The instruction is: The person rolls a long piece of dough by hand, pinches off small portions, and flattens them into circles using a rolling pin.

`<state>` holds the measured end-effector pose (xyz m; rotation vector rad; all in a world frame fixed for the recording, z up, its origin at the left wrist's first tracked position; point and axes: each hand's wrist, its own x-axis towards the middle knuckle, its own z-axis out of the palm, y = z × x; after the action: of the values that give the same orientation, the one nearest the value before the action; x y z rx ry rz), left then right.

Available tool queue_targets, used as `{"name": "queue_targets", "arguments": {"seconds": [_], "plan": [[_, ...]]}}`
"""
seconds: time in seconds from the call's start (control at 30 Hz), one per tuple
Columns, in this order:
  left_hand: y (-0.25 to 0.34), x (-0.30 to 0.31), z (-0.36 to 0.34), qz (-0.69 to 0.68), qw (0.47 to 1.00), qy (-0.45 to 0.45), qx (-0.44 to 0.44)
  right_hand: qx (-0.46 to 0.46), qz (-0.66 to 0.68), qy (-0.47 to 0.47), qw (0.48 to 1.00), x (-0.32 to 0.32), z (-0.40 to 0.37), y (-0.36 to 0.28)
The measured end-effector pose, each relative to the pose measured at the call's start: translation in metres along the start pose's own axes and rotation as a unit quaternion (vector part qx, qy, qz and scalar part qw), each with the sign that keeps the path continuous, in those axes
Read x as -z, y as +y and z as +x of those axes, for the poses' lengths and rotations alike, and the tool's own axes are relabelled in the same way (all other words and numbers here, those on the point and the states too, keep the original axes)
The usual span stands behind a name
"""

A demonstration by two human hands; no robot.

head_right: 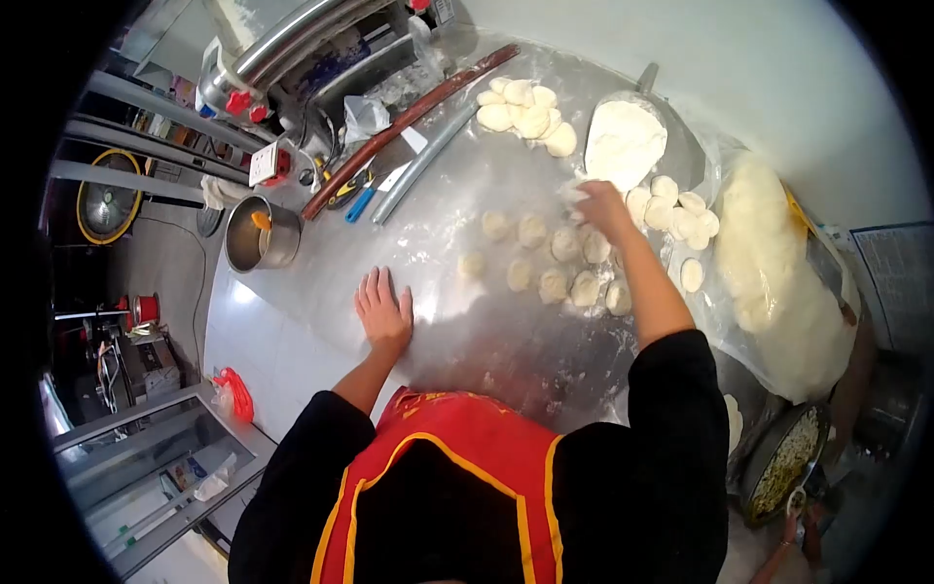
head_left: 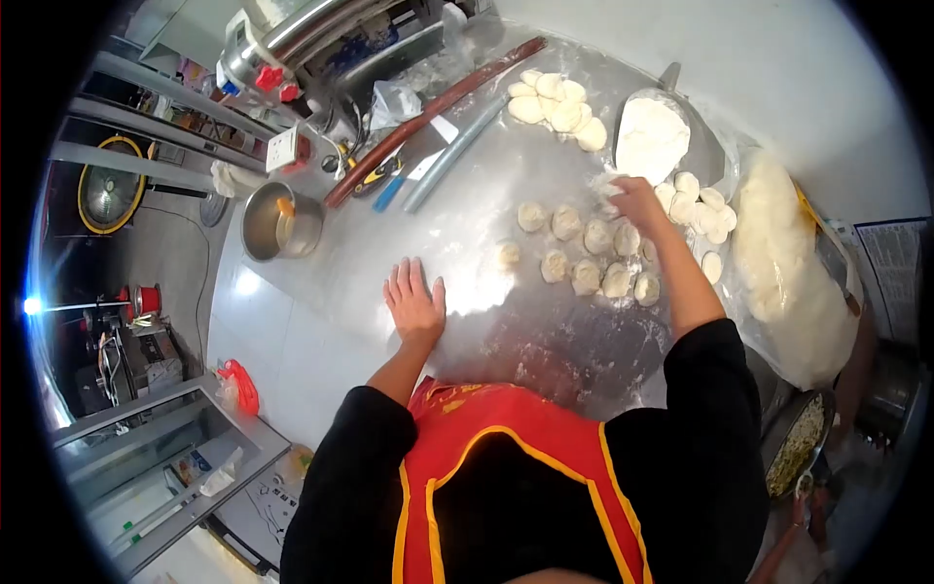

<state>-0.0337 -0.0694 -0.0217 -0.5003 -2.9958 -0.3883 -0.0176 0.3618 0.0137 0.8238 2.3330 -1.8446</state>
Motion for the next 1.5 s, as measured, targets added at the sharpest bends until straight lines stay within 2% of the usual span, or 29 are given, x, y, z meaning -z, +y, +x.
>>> {"name": "queue_targets", "arguments": {"seconds": [0.03, 0.07, 0.1, 0.13, 0.17, 0.23, 0.27, 0.3, 0.37, 0.4, 0.43, 0.47, 0.5, 0.6, 0.67, 0.73, 0.83, 0.9, 0.97, 1.03, 1.13, 1.23, 1.33, 1.37, 1.47, 1.5], "plan": [[-0.001, -0.001, 0.000, -0.001, 1.000, 0.004, -0.003, 0.018, -0.018, -0.074, 0.997, -0.015, -0.021, -0.023], [-0.001, -0.002, -0.001, -0.001, 1.000, 0.009, -0.004, 0.081, -0.133, -0.077, 0.985, -0.033, -0.013, 0.000], [-0.002, -0.003, -0.002, -0.001, 1.000, 0.014, -0.006, 0.101, -0.195, -0.055, 0.974, -0.057, -0.040, -0.032], [-0.002, -0.003, -0.002, -0.002, 1.000, 0.019, -0.009, 0.125, -0.228, -0.073, 0.963, -0.076, -0.043, -0.032], [-0.002, -0.002, -0.001, -0.005, 1.000, 0.022, -0.012, 0.170, -0.240, -0.045, 0.955, -0.098, -0.055, -0.035], [0.000, 0.001, -0.003, -0.012, 0.999, 0.026, -0.014, 0.111, -0.242, -0.068, 0.961, -0.119, -0.069, -0.044], [-0.001, 0.001, -0.003, -0.015, 0.999, 0.034, -0.018, 0.082, -0.243, -0.080, 0.963, -0.125, -0.074, -0.047], [-0.002, -0.001, -0.003, -0.019, 0.999, 0.040, -0.023, 0.197, -0.264, -0.043, 0.943, -0.119, -0.075, -0.025], [-0.007, -0.003, -0.003, -0.021, 0.998, 0.049, -0.028, 0.212, -0.289, -0.065, 0.931, -0.080, -0.079, 0.001], [-0.008, -0.005, -0.003, -0.020, 0.998, 0.051, -0.031, 0.054, -0.171, -0.053, 0.982, -0.062, -0.090, 0.004], [-0.008, -0.007, -0.004, -0.020, 0.998, 0.053, -0.033, 0.191, -0.329, 0.011, 0.925, -0.039, -0.106, 0.008], [-0.008, -0.007, -0.005, -0.020, 0.998, 0.046, -0.029, 0.085, -0.239, 0.007, 0.967, -0.020, -0.124, -0.001], [-0.008, -0.006, -0.004, -0.019, 0.999, 0.039, -0.024, 0.018, -0.276, 0.038, 0.960, -0.003, -0.125, 0.012], [-0.008, -0.007, -0.004, -0.012, 0.999, 0.028, -0.016, -0.079, -0.263, 0.064, 0.959, 0.011, -0.139, 0.017], [-0.007, -0.007, -0.003, -0.007, 0.999, 0.029, -0.018, -0.021, -0.174, 0.033, 0.984, 0.001, -0.127, 0.046], [-0.007, -0.007, -0.004, -0.004, 0.999, 0.036, -0.023, 0.016, -0.100, 0.015, 0.995, -0.043, -0.134, 0.012], [-0.008, -0.008, -0.003, -0.003, 0.998, 0.051, -0.027, 0.014, -0.221, 0.063, 0.973, -0.057, -0.139, -0.007], [-0.010, -0.009, -0.004, 0.002, 0.999, 0.041, -0.026, 0.031, -0.173, 0.113, 0.978, -0.015, -0.124, 0.074], [-0.007, -0.009, -0.003, 0.000, 0.999, 0.035, -0.021, 0.027, -0.212, 0.175, 0.961, 0.007, -0.131, 0.088], [-0.006, -0.006, -0.003, -0.003, 0.999, 0.029, -0.015, 0.001, -0.329, 0.243, 0.912, 0.018, -0.167, 0.049], [-0.007, -0.008, -0.002, -0.007, 0.999, 0.043, -0.024, -0.087, -0.173, 0.195, 0.961, 0.020, -0.163, 0.049], [-0.008, -0.007, -0.003, -0.013, 0.999, 0.032, -0.026, -0.085, -0.199, 0.248, 0.944, 0.038, -0.168, 0.049], [-0.007, -0.006, -0.004, -0.020, 0.999, 0.026, -0.021, -0.048, 0.047, 0.151, 0.986, 0.034, -0.171, 0.053], [-0.007, -0.006, -0.005, -0.020, 0.999, 0.026, -0.023, -0.032, -0.157, 0.151, 0.975, 0.030, -0.167, 0.053], [-0.007, -0.006, -0.001, -0.013, 0.999, 0.034, -0.027, -0.075, -0.055, 0.285, 0.954, 0.035, -0.144, 0.057], [-0.007, -0.006, -0.001, -0.010, 0.999, 0.037, -0.026, -0.061, -0.011, 0.253, 0.965, 0.031, -0.135, 0.055]]}}
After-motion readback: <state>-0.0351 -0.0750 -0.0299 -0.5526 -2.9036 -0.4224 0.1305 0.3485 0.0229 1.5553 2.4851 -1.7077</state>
